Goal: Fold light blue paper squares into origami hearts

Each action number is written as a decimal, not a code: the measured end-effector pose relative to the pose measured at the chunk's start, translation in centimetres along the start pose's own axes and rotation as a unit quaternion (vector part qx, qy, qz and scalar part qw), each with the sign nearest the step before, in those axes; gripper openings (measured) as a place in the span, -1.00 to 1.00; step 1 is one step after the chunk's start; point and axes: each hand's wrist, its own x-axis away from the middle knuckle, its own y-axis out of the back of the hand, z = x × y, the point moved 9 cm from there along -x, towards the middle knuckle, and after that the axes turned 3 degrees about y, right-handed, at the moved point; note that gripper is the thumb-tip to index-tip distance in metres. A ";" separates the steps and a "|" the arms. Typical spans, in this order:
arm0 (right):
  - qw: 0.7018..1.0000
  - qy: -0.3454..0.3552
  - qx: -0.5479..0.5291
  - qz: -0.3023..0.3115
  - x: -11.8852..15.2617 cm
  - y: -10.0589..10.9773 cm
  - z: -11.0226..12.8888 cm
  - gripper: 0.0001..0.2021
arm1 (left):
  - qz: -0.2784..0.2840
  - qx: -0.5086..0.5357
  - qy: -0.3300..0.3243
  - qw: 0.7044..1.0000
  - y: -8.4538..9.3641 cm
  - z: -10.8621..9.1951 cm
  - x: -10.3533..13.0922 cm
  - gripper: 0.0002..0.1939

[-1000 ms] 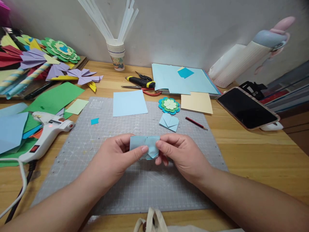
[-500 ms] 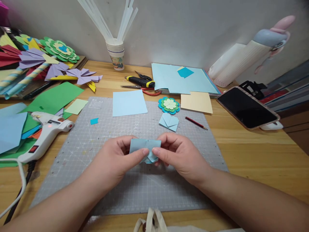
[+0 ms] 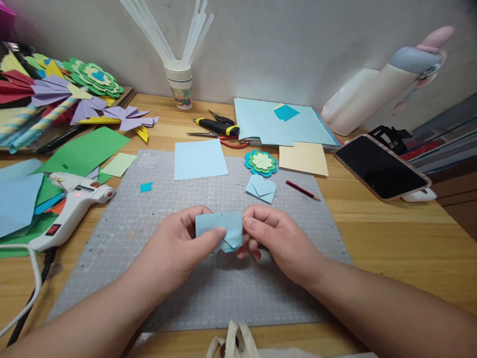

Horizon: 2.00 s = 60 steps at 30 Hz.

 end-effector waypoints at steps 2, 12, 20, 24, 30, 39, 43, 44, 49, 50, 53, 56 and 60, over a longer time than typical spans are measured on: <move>1.000 -0.013 0.003 0.012 0.0 -0.3 -0.2 -0.69 | -0.014 0.001 -0.001 1.000 0.3 -0.1 0.0 -0.74; 1.000 -0.022 -0.006 -0.007 0.4 -0.3 -0.1 -0.72 | -0.018 0.009 0.002 1.000 0.1 -0.3 0.4 -0.75; 0.999 -0.033 0.018 0.039 0.2 -0.9 -0.6 -0.76 | 0.005 0.040 0.004 0.999 -0.2 0.2 0.0 -0.76; 0.999 -0.032 0.016 0.038 0.2 -0.8 -0.7 -0.76 | 0.033 0.019 0.020 0.999 -0.8 0.4 0.1 -0.81; 0.998 -0.002 0.024 0.063 0.3 -1.5 -0.4 -0.78 | 0.048 -0.030 0.018 0.998 -1.1 0.4 0.4 -0.83; 0.997 -0.019 0.020 0.072 0.6 -1.5 -0.4 -0.76 | 0.063 -0.038 0.032 0.997 -1.3 0.2 0.6 -0.81; 0.996 0.016 0.051 0.072 0.3 -1.2 0.0 -0.84 | 0.082 -0.070 0.055 0.993 -1.6 0.9 0.7 -0.76; 0.996 0.023 0.055 0.069 0.2 -1.1 0.1 -0.84 | 0.088 -0.076 0.062 0.991 -1.7 1.1 0.7 -0.75; 0.996 0.034 0.041 0.068 0.5 -1.0 0.3 -0.74 | 0.124 -0.085 0.068 0.986 -2.5 1.1 1.1 -0.79; 0.996 0.042 0.043 0.067 0.6 -1.0 0.4 -0.72 | 0.128 -0.086 0.070 0.986 -2.5 1.1 1.1 -0.78; 0.994 0.060 0.060 0.066 0.7 -1.0 0.8 -0.70 | 0.125 -0.098 0.088 0.983 -2.3 1.5 1.1 -0.75; 0.993 0.061 0.082 0.065 0.5 -1.0 0.7 -0.70 | 0.127 -0.123 0.106 0.979 -2.1 2.2 1.1 -0.72; 0.979 0.099 0.158 0.081 0.4 -1.5 1.3 -0.71 | 0.153 -0.151 0.083 0.973 -2.7 2.4 1.2 -0.74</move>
